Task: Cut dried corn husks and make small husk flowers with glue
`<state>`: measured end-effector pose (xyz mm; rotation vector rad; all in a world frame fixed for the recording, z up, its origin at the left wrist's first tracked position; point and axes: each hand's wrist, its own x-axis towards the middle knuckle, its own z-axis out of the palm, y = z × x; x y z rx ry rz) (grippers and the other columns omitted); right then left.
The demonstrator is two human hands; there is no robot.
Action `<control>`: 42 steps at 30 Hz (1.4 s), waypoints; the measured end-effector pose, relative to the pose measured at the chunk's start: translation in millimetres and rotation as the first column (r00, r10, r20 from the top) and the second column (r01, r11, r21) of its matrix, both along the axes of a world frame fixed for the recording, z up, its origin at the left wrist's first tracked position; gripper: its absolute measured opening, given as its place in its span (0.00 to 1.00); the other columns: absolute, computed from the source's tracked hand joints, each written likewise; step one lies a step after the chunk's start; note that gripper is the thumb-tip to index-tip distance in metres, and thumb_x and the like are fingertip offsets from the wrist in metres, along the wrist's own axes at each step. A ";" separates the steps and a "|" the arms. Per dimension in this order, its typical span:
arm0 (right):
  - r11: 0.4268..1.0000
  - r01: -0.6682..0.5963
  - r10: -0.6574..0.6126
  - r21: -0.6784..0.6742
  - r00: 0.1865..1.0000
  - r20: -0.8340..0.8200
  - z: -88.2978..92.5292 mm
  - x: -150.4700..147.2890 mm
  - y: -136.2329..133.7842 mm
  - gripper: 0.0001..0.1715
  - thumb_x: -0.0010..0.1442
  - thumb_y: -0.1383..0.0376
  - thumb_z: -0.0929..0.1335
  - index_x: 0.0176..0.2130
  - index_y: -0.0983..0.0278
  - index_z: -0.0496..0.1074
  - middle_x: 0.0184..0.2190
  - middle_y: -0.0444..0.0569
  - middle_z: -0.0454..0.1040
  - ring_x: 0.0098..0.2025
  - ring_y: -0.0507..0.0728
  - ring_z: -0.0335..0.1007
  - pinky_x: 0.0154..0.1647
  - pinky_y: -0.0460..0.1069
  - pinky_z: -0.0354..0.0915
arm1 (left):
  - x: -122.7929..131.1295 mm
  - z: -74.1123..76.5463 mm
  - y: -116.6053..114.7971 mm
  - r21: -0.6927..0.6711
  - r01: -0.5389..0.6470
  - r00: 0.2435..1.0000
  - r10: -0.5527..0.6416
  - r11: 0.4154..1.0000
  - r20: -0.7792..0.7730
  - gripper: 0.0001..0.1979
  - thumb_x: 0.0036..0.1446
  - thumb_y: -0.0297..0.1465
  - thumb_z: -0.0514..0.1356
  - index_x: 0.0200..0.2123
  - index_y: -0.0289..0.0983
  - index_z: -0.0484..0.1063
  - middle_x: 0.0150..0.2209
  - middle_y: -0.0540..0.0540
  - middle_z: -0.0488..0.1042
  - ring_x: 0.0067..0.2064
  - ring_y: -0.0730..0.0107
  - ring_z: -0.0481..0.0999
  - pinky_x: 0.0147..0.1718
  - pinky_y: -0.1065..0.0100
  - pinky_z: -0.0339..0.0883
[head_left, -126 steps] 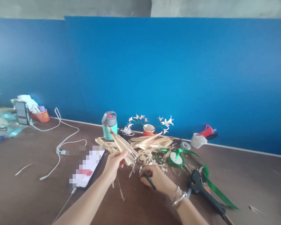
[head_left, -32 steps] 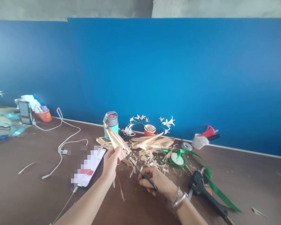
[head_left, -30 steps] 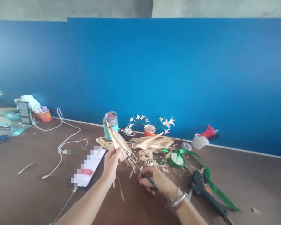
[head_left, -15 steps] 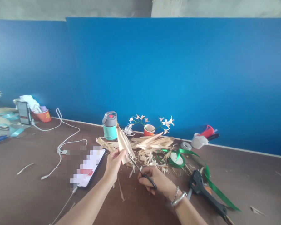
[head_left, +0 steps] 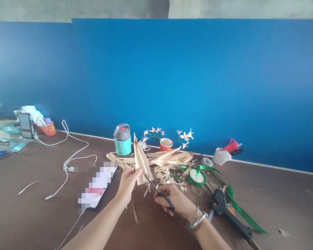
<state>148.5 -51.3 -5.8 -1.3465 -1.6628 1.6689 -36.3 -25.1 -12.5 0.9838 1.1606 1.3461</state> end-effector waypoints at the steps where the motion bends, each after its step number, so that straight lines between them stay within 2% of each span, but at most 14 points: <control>1: 1.000 0.002 -0.002 0.002 1.000 0.003 -0.2 0.0 0.0 0.07 0.48 0.64 0.67 0.28 0.67 0.69 0.11 0.36 0.63 0.09 0.43 0.52 0.08 0.38 0.47 | 0.2 -0.1 0.0 -0.006 0.002 1.000 -0.002 1.000 0.014 0.14 0.43 0.40 0.63 0.21 0.33 0.72 0.16 0.52 0.67 0.19 0.75 0.64 0.20 0.73 0.53; 7: 1.000 0.006 -0.007 0.022 0.999 0.032 3.3 -0.9 -1.2 0.07 0.48 0.64 0.66 0.28 0.67 0.68 0.10 0.35 0.61 0.10 0.43 0.49 0.09 0.38 0.45 | 0.8 -0.5 -0.2 -0.036 0.029 0.994 -0.025 0.999 0.103 0.13 0.44 0.38 0.64 0.22 0.33 0.73 0.16 0.51 0.69 0.19 0.75 0.66 0.21 0.73 0.55; 11: 0.999 0.001 -0.003 0.043 0.999 0.044 2.5 -0.2 -1.7 0.06 0.48 0.65 0.66 0.27 0.67 0.68 0.10 0.35 0.60 0.10 0.43 0.49 0.09 0.39 0.45 | 0.7 -2.0 0.6 -0.051 0.046 0.995 -0.041 0.998 0.096 0.13 0.43 0.39 0.64 0.23 0.33 0.73 0.17 0.50 0.70 0.20 0.73 0.68 0.21 0.73 0.56; 16: 0.999 0.011 -0.014 0.034 0.996 0.085 1.4 -0.1 -0.8 0.06 0.48 0.65 0.66 0.28 0.66 0.69 0.10 0.36 0.61 0.09 0.43 0.50 0.09 0.39 0.45 | 0.2 -1.4 0.4 -0.037 0.014 1.000 -0.015 0.999 -0.010 0.15 0.42 0.41 0.63 0.20 0.33 0.72 0.16 0.51 0.69 0.18 0.73 0.66 0.19 0.73 0.54; 19: 1.000 0.000 0.000 -0.007 0.995 0.103 3.1 -1.2 -0.4 0.09 0.47 0.64 0.67 0.30 0.67 0.68 0.12 0.36 0.64 0.10 0.44 0.54 0.09 0.39 0.50 | -1.9 1.8 0.0 -0.009 -0.028 0.996 0.027 1.000 -0.079 0.14 0.44 0.40 0.62 0.19 0.34 0.71 0.14 0.53 0.66 0.17 0.76 0.62 0.18 0.74 0.50; 22: 1.000 0.003 -0.002 -0.007 0.995 0.101 5.0 -1.1 -0.1 0.13 0.46 0.64 0.67 0.34 0.65 0.64 0.13 0.36 0.66 0.10 0.45 0.57 0.10 0.39 0.54 | -4.9 5.4 1.3 0.055 -0.048 0.986 0.056 0.997 -0.159 0.12 0.47 0.38 0.60 0.22 0.35 0.71 0.16 0.54 0.66 0.18 0.76 0.62 0.19 0.74 0.50; 27: 0.993 -0.112 0.115 -0.029 0.980 0.161 6.8 5.0 -0.4 0.15 0.44 0.65 0.69 0.33 0.63 0.61 0.13 0.36 0.67 0.12 0.47 0.59 0.11 0.40 0.56 | -6.6 7.4 4.0 0.134 0.086 0.961 -0.047 0.987 -0.274 0.10 0.47 0.35 0.59 0.23 0.34 0.74 0.21 0.50 0.72 0.26 0.69 0.69 0.25 0.73 0.58; 29: 0.988 -0.154 0.143 0.027 0.960 0.243 7.9 7.0 -1.7 0.14 0.43 0.66 0.69 0.32 0.64 0.63 0.15 0.37 0.67 0.13 0.47 0.60 0.12 0.40 0.54 | -6.3 7.9 3.8 0.148 0.137 0.960 -0.094 0.979 -0.263 0.10 0.47 0.35 0.59 0.26 0.34 0.75 0.25 0.48 0.74 0.30 0.65 0.71 0.29 0.71 0.60; 31: 0.972 -0.172 0.107 0.163 0.932 0.348 10.2 6.6 -4.1 0.13 0.42 0.66 0.70 0.31 0.64 0.65 0.17 0.39 0.69 0.16 0.47 0.61 0.14 0.40 0.53 | -6.1 8.8 3.1 0.174 0.149 0.960 -0.100 0.973 -0.262 0.10 0.48 0.35 0.58 0.27 0.34 0.75 0.26 0.47 0.75 0.31 0.64 0.71 0.31 0.70 0.61; 33: 0.933 -0.207 0.059 0.293 0.895 0.442 14.0 3.4 -7.7 0.13 0.41 0.64 0.71 0.31 0.64 0.69 0.20 0.40 0.70 0.20 0.48 0.62 0.17 0.41 0.52 | -6.2 9.2 2.7 0.193 0.143 0.958 -0.087 0.971 -0.272 0.11 0.49 0.36 0.58 0.26 0.34 0.75 0.26 0.47 0.74 0.31 0.64 0.71 0.31 0.70 0.62; 35: 0.896 -0.271 0.053 0.353 0.852 0.521 18.8 -2.0 -12.3 0.14 0.41 0.61 0.72 0.30 0.64 0.71 0.22 0.42 0.72 0.22 0.49 0.63 0.20 0.42 0.53 | -6.7 8.4 3.3 0.192 0.128 0.954 -0.067 0.973 -0.293 0.11 0.49 0.36 0.58 0.26 0.34 0.74 0.25 0.48 0.73 0.30 0.65 0.71 0.30 0.70 0.62; 38: 0.838 -0.362 0.035 0.408 0.781 0.623 25.2 -11.0 -20.5 0.13 0.42 0.58 0.71 0.30 0.62 0.73 0.24 0.44 0.74 0.26 0.52 0.67 0.25 0.43 0.55 | -9.0 4.1 6.0 0.189 0.037 0.944 0.027 0.981 -0.329 0.13 0.50 0.37 0.58 0.33 0.34 0.75 0.24 0.49 0.73 0.27 0.67 0.70 0.27 0.71 0.61; 42: 0.793 -0.416 -0.042 0.444 0.691 0.722 29.1 -19.8 -30.0 0.12 0.46 0.58 0.69 0.31 0.60 0.74 0.28 0.47 0.76 0.31 0.56 0.70 0.29 0.46 0.56 | -14.5 -4.0 10.9 0.269 -0.081 0.906 0.183 0.960 -0.381 0.23 0.49 0.36 0.59 0.50 0.37 0.68 0.32 0.47 0.75 0.27 0.69 0.70 0.28 0.70 0.63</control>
